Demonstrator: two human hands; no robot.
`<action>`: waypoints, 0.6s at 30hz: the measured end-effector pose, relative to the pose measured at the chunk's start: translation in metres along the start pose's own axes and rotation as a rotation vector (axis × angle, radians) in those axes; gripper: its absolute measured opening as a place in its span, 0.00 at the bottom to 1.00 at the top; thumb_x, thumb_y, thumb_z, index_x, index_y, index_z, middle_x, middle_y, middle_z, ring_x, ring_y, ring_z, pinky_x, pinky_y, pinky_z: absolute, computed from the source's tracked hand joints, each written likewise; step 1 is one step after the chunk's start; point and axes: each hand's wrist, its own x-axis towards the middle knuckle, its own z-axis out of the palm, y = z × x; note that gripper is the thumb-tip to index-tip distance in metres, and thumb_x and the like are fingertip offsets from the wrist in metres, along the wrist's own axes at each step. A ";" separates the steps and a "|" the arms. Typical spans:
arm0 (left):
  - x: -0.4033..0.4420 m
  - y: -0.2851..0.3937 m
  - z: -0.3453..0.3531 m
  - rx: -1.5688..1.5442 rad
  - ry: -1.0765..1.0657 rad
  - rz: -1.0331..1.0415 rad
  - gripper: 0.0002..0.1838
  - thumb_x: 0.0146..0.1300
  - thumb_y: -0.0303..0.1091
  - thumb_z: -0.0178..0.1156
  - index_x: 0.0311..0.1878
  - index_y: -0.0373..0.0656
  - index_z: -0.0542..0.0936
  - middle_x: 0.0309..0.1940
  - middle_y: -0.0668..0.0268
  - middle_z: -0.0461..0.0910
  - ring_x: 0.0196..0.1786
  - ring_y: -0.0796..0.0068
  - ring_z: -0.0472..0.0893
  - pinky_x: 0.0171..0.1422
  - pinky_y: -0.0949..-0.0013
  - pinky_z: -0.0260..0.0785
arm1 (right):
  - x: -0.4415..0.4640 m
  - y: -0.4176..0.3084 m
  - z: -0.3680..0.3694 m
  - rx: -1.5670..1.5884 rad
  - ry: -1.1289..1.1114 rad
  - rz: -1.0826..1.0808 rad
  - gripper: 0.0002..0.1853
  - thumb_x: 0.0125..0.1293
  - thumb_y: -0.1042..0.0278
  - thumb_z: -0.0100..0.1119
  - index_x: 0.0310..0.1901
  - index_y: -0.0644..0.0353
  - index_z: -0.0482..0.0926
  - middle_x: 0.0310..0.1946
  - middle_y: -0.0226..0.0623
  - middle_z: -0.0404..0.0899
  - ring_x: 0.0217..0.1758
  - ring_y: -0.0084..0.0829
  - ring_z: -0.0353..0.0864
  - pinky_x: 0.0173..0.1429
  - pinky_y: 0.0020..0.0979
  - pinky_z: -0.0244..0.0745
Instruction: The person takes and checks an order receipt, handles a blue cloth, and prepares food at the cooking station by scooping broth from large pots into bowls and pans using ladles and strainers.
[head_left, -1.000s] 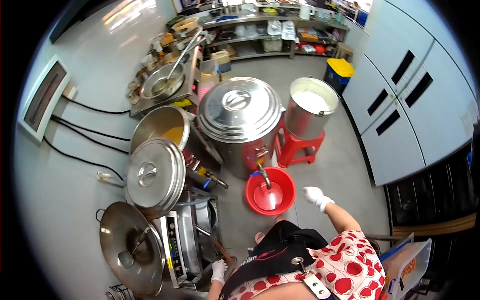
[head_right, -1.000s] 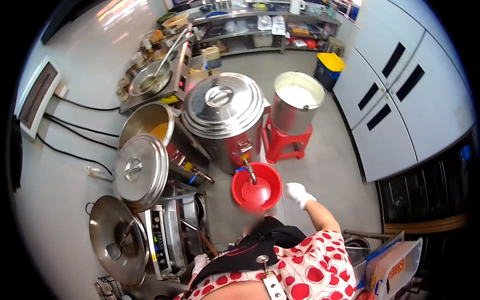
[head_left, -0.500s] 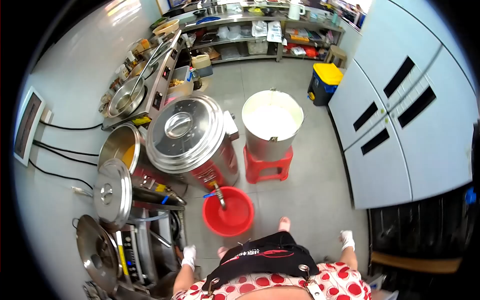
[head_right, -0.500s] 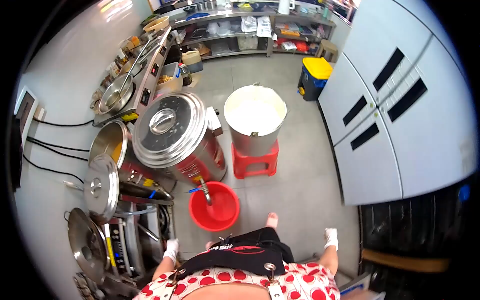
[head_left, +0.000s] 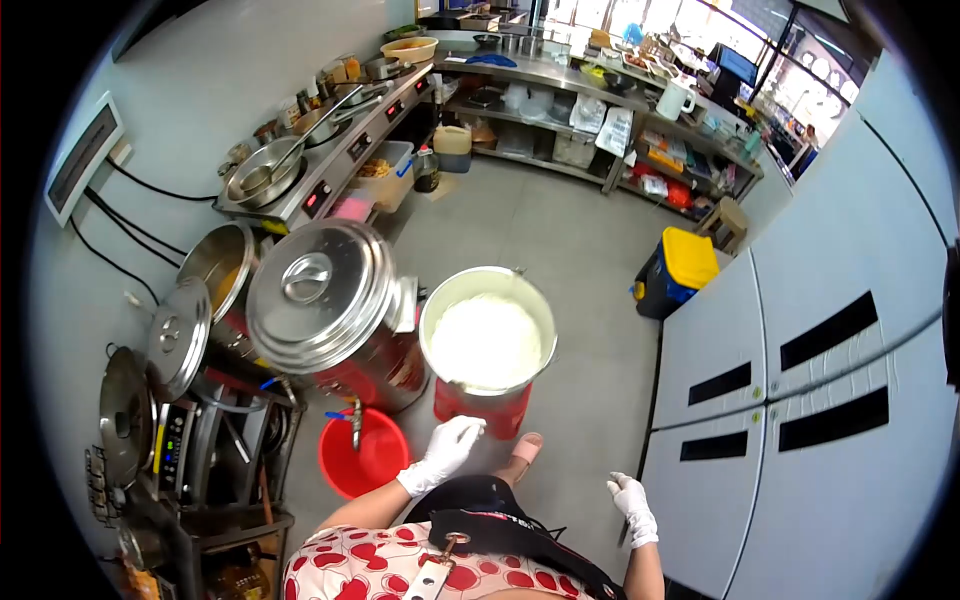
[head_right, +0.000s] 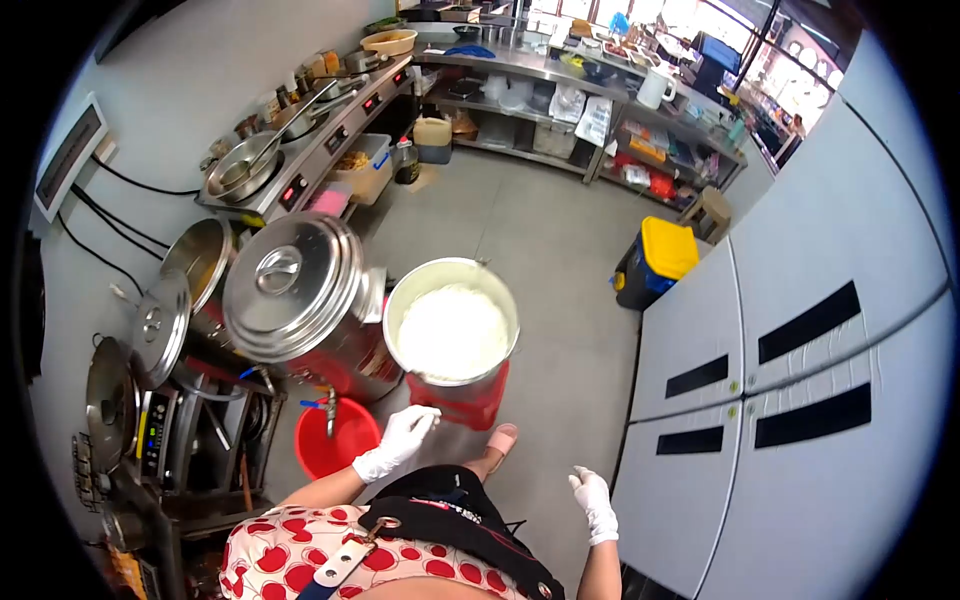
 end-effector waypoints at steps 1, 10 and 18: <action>0.027 0.000 0.014 -0.063 0.053 -0.016 0.08 0.65 0.28 0.54 0.42 0.37 0.81 0.31 0.58 0.82 0.35 0.67 0.83 0.42 0.69 0.74 | 0.017 -0.006 -0.022 0.016 -0.003 0.001 0.20 0.64 0.61 0.58 0.54 0.62 0.77 0.49 0.50 0.79 0.55 0.44 0.78 0.60 0.35 0.71; 0.231 0.065 0.109 -0.420 0.158 -0.173 0.12 0.70 0.30 0.50 0.48 0.36 0.80 0.33 0.68 0.81 0.34 0.83 0.77 0.39 0.79 0.70 | 0.162 0.034 -0.204 -0.109 0.063 0.023 0.20 0.62 0.60 0.57 0.53 0.63 0.78 0.48 0.51 0.79 0.54 0.46 0.78 0.60 0.37 0.71; 0.372 0.036 0.164 -0.542 0.360 -0.221 0.11 0.69 0.29 0.51 0.48 0.35 0.79 0.34 0.64 0.82 0.34 0.79 0.79 0.41 0.75 0.71 | 0.397 0.039 -0.298 -0.265 -0.164 0.024 0.20 0.63 0.58 0.56 0.52 0.64 0.78 0.49 0.50 0.79 0.56 0.45 0.77 0.61 0.37 0.70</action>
